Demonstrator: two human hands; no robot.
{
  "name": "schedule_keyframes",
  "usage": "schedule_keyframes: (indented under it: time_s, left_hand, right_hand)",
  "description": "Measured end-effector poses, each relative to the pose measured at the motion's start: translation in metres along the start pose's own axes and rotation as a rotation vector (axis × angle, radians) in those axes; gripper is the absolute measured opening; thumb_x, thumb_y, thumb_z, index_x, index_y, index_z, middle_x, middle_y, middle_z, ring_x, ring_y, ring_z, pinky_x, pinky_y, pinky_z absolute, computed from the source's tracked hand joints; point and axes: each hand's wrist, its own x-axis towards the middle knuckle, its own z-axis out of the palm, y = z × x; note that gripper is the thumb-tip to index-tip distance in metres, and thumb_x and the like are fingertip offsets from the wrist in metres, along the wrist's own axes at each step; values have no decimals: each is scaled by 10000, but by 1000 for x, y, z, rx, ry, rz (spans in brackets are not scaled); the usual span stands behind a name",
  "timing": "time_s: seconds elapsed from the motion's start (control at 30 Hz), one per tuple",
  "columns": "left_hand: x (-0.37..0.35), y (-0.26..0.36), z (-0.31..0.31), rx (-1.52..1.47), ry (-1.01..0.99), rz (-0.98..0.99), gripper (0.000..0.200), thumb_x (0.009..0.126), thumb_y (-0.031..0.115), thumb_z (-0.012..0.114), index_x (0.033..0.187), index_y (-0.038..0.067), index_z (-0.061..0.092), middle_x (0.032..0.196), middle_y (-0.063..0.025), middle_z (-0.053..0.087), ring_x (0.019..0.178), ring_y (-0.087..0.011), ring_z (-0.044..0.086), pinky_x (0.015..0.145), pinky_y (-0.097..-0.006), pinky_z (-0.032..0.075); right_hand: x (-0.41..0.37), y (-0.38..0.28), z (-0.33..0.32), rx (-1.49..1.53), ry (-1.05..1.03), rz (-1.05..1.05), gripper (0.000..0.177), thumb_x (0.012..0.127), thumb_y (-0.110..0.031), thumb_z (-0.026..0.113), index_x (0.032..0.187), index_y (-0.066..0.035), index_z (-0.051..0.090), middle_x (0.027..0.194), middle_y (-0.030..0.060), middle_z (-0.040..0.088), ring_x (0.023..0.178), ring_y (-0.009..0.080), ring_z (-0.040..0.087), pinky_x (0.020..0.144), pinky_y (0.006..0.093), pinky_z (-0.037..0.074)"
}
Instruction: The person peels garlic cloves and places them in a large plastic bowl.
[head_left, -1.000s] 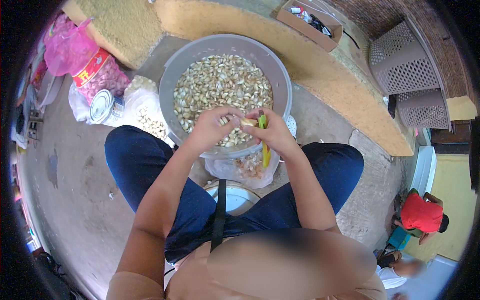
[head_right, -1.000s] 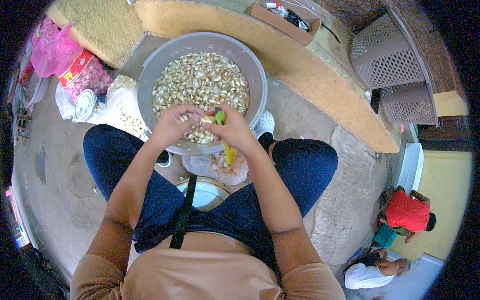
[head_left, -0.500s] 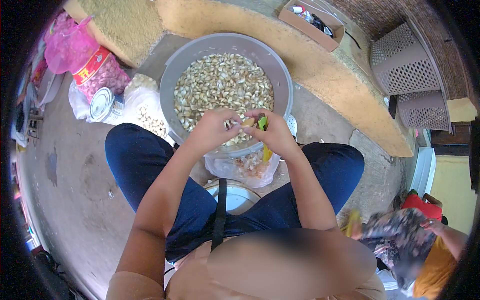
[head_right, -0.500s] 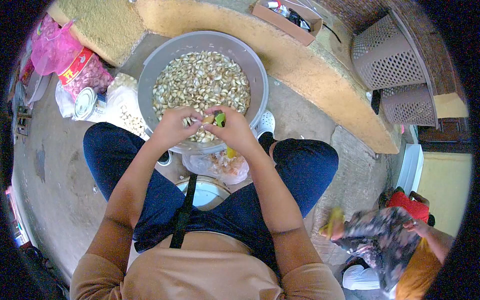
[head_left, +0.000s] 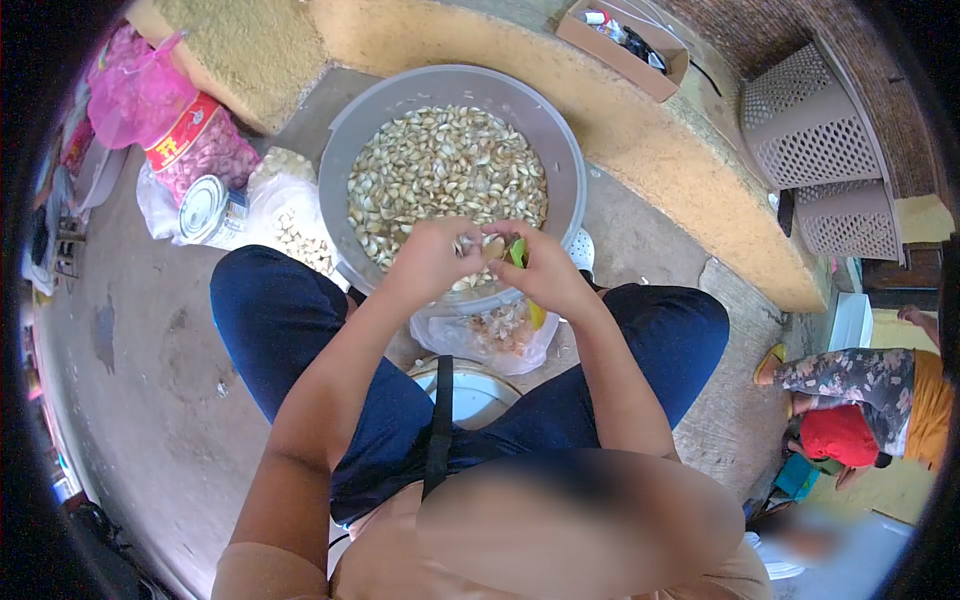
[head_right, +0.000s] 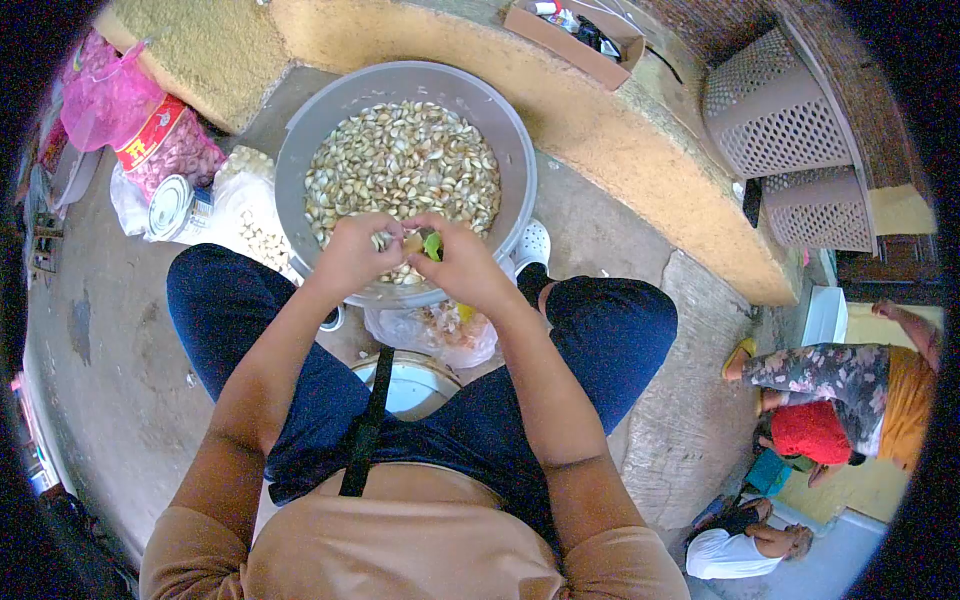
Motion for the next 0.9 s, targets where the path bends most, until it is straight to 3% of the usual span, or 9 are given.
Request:
schedule_keyframes:
  time_s: [0.03, 0.1, 0.2, 0.33, 0.4, 0.5, 0.6, 0.8, 0.9]
  left_hand:
    - [0, -2, 1, -31, -15, -44, 107, 663, 99, 609, 710, 10, 570, 601, -89, 552, 579, -179, 557, 570, -284, 434]
    - [2, -5, 1, -92, -44, -130, 110, 691, 120, 597, 734, 19, 587, 575, -86, 543, 533, -141, 533, 500, -271, 415]
    - [3, -8, 0, -506, -183, -458, 99, 735, 120, 570, 754, 24, 578, 536, -32, 500, 501, -76, 465, 436, -229, 359]
    - [1, -7, 3, -734, -206, -463, 94, 756, 109, 549, 778, 18, 562, 562, 2, 486, 488, -56, 440, 402, -202, 320]
    - [1, -8, 3, -818, -186, -460, 110, 764, 122, 558, 784, 14, 556, 578, 1, 491, 488, -61, 443, 404, -201, 327]
    - [2, -1, -2, -745, -157, -557, 156, 756, 171, 603, 787, 24, 562, 610, -14, 511, 487, -56, 445, 413, -194, 320]
    - [1, -10, 7, -174, -47, -51, 222, 727, 228, 652, 777, 26, 575, 628, -26, 535, 528, -73, 474, 467, -209, 361]
    - [5, -7, -3, -502, -255, -530, 266, 692, 269, 678, 732, 21, 590, 661, -38, 568, 638, -119, 522, 619, -264, 423]
    - [3, -12, 3, -388, -133, -347, 218, 697, 230, 661, 732, 28, 587, 653, -55, 570, 626, -124, 524, 606, -265, 423]
  right_hand:
    - [0, 0, 0, -1, 29, -34, 364, 702, -126, 624, 1044, -44, 530, 770, 118, 598, 633, 187, 572, 597, 302, 452]
    - [1, -9, -5, 122, -35, 209, 353, 698, -115, 628, 1025, -22, 534, 763, 99, 585, 571, 151, 546, 529, 280, 442]
    - [4, -8, -8, 400, -39, 421, 344, 704, -61, 624, 1024, 8, 520, 768, 49, 549, 553, 85, 489, 485, 222, 414]
    - [5, -11, -11, 568, -21, 489, 336, 696, -26, 631, 1006, 36, 515, 758, 23, 526, 548, 64, 469, 463, 201, 403]
    - [4, -5, -8, 490, 15, 442, 330, 677, -87, 654, 963, 31, 538, 730, 42, 553, 528, 88, 497, 446, 219, 419]
    - [3, 0, -7, 358, 43, 391, 345, 661, -145, 675, 941, 15, 555, 730, 66, 570, 530, 101, 520, 432, 230, 425]
    - [3, -2, -7, 245, 34, 379, 351, 653, -180, 683, 930, -1, 564, 746, 88, 575, 578, 123, 541, 481, 254, 442]
    - [2, -6, -8, 64, 67, 253, 343, 647, -214, 676, 912, -19, 578, 802, 121, 594, 718, 197, 570, 668, 304, 444]
    - [2, -5, -8, 71, 50, 260, 342, 646, -217, 671, 911, -20, 581, 819, 125, 598, 746, 208, 571, 691, 307, 439]
